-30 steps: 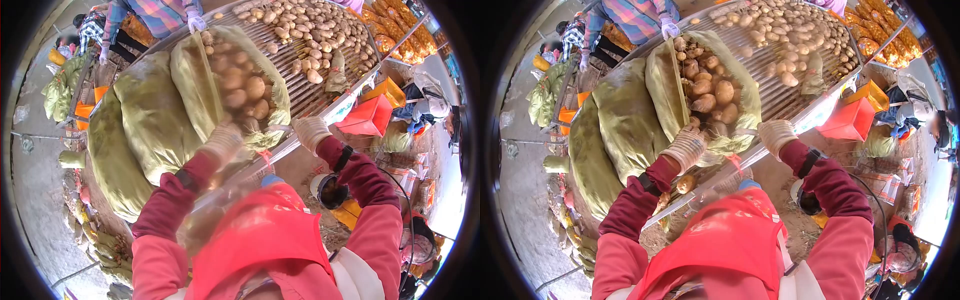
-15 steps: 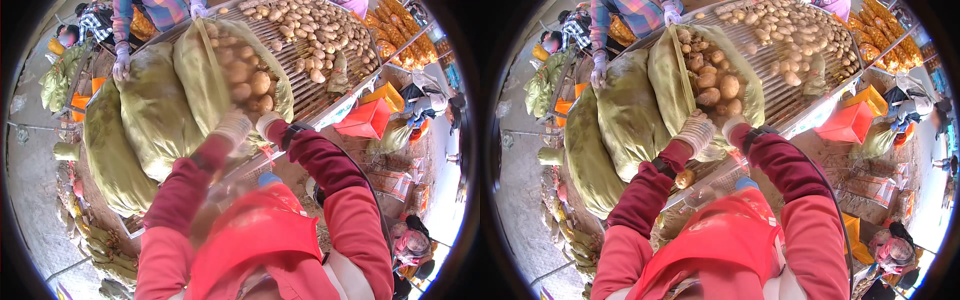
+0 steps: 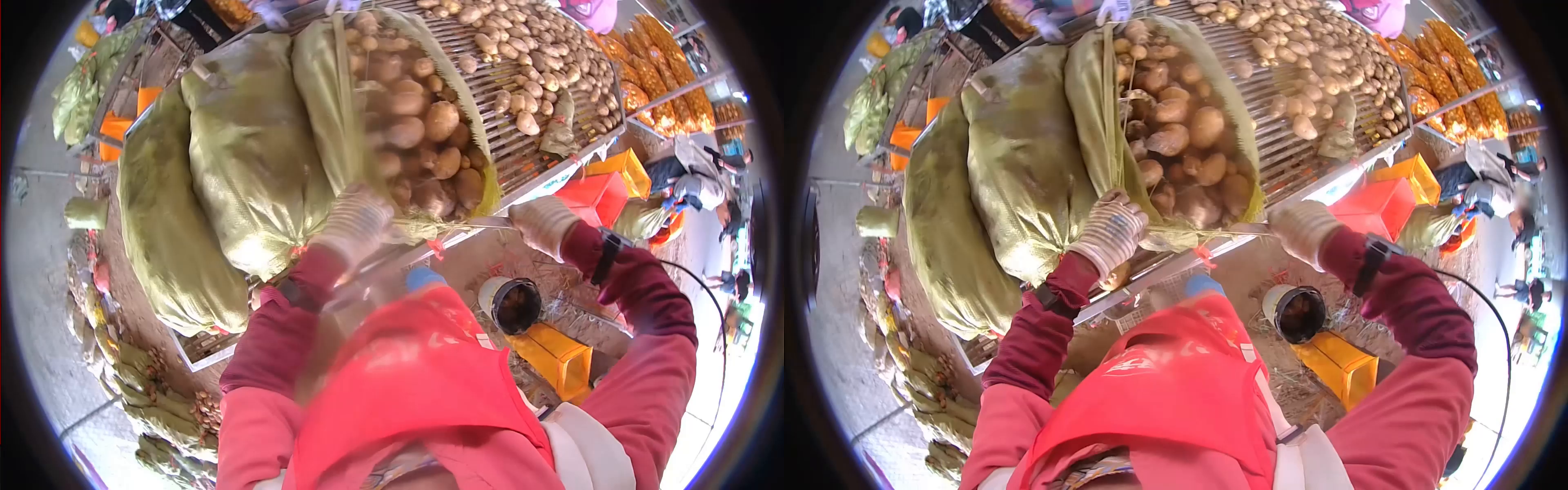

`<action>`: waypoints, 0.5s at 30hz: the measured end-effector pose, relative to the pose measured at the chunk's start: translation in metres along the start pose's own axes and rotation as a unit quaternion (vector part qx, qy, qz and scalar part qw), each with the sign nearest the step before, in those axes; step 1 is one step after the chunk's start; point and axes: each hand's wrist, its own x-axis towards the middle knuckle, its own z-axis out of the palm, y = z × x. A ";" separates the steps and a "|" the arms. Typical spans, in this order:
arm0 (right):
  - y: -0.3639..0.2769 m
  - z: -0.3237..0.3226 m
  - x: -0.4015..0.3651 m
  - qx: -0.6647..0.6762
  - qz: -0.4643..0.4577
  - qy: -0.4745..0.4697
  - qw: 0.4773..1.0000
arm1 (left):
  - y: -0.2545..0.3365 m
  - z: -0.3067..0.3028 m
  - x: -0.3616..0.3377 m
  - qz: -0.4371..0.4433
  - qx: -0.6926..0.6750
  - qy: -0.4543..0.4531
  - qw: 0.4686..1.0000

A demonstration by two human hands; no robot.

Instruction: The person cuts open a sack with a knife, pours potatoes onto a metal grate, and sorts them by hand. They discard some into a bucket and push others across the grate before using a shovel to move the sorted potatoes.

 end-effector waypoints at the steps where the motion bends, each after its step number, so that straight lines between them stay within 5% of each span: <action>1: 0.000 0.002 0.003 -0.005 -0.012 0.012 1.000 | -0.008 0.006 -0.004 -0.003 0.004 0.012 1.000; 4: -0.011 -0.002 0.010 -0.021 -0.005 -0.012 1.000 | -0.017 0.028 -0.019 -0.041 -0.023 0.056 0.997; 6: -0.014 0.006 0.012 0.093 0.059 0.089 0.990 | -0.028 0.052 -0.030 -0.060 -0.030 0.064 0.996; 11: -0.003 0.063 0.019 0.378 0.206 0.219 0.876 | -0.040 0.053 -0.033 -0.060 -0.016 -0.027 0.998; 15: -0.050 0.075 0.005 0.493 0.173 0.285 0.803 | -0.030 0.044 -0.024 -0.069 -0.008 -0.006 0.998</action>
